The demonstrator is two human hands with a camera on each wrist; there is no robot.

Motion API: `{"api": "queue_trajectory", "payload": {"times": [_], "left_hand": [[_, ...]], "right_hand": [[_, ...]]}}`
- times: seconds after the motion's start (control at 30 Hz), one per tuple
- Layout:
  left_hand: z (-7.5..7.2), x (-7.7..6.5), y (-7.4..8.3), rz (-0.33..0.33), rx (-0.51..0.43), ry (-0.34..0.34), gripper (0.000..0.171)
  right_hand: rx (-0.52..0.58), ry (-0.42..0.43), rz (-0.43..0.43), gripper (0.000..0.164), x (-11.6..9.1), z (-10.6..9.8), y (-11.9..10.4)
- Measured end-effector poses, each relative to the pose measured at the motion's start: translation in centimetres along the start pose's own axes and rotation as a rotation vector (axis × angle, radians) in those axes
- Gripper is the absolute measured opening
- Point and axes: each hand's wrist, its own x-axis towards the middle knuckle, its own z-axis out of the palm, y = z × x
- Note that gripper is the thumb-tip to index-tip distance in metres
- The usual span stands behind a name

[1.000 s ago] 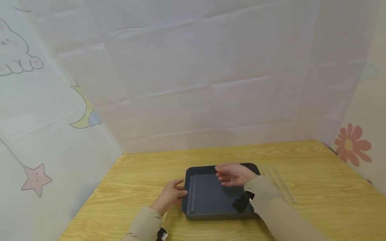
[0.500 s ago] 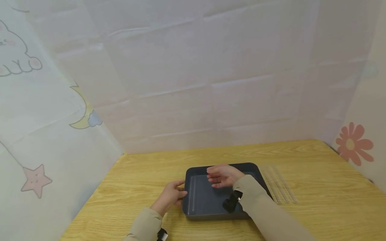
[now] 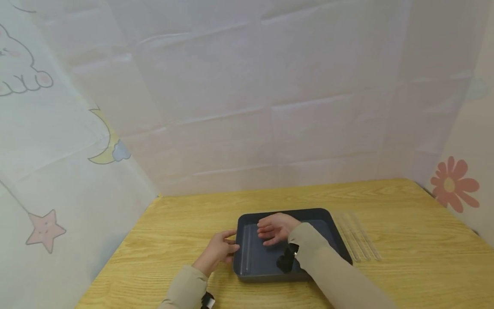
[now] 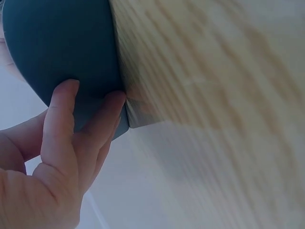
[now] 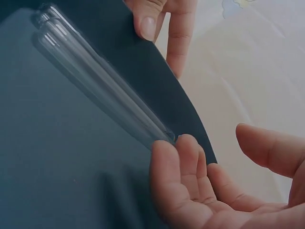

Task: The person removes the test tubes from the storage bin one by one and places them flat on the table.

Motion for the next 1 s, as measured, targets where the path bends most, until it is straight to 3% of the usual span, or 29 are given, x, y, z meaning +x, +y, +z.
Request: {"api": "queue_trajectory", "payload": {"times": [0.17, 0.67, 1.0], "left_hand": [[0.1, 0.2, -0.1, -0.001, 0.005, 0.008, 0.052], [0.0, 0.1, -0.2, -0.002, -0.027, -0.011, 0.049], [0.1, 0.1, -0.1, -0.01, -0.027, 0.006, 0.049]], "right_hand": [[-0.014, 0.039, 0.021, 0.053, 0.4, 0.6, 0.4], [-0.048, 0.032, 0.064, 0.054, 1.3, 1.4, 0.6], [0.001, -0.033, 0.069, 0.063, 2.3, 1.1, 0.9]]}}
